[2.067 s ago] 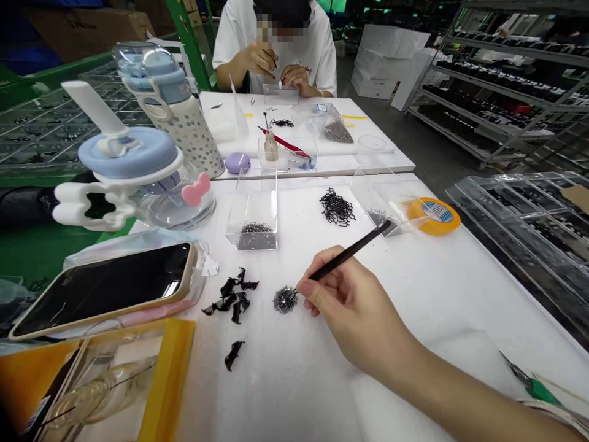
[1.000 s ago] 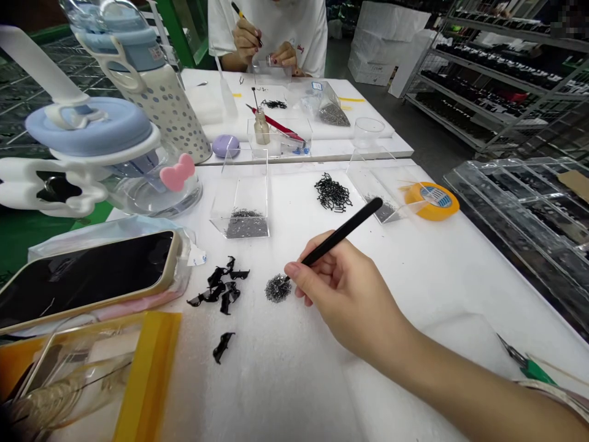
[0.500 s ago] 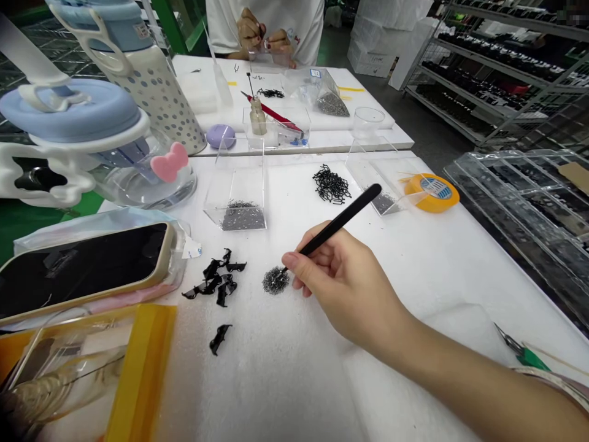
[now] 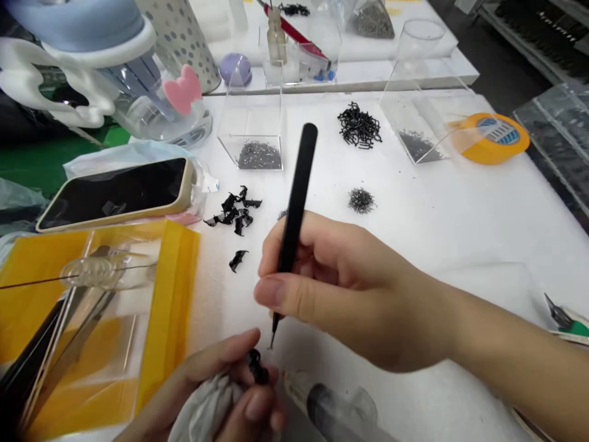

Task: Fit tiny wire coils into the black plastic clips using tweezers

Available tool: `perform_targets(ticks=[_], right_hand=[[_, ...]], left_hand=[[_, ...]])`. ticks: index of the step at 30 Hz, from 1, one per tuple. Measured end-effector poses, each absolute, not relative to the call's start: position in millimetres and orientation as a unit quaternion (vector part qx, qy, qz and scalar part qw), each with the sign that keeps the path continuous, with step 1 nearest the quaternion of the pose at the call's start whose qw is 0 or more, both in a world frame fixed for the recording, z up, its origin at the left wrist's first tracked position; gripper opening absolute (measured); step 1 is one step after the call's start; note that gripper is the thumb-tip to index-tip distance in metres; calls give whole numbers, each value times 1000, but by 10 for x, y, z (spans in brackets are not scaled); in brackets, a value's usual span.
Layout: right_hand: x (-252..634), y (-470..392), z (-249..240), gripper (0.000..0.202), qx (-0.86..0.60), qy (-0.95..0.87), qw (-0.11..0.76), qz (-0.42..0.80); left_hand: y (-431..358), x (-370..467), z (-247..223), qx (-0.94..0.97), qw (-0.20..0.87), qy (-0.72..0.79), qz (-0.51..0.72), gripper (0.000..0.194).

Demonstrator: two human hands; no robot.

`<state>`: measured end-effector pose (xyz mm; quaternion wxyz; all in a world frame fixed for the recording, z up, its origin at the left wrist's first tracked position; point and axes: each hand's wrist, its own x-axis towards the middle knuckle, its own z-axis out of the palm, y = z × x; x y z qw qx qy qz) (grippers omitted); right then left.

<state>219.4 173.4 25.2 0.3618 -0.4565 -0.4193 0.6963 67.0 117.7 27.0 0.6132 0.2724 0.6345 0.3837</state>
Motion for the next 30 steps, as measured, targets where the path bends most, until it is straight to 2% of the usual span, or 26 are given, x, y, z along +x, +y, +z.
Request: perform_targets(ticks=[5, 13, 19, 30], right_hand=[[2163, 1682, 236, 5, -395, -395, 297, 775], [2176, 1735, 229, 7, -452, -533, 311, 644], [2193, 1694, 221, 9, -440, -568, 309, 623], [2216, 1698, 208, 7, -416, -615, 291, 604]], left_hand=[[1148, 791, 269, 261, 576, 654, 415, 27], [1127, 771, 210, 318, 559, 651, 403, 22], [1136, 757, 263, 340, 542, 685, 350, 25], [1173, 748, 302, 343, 544, 692, 327, 21]])
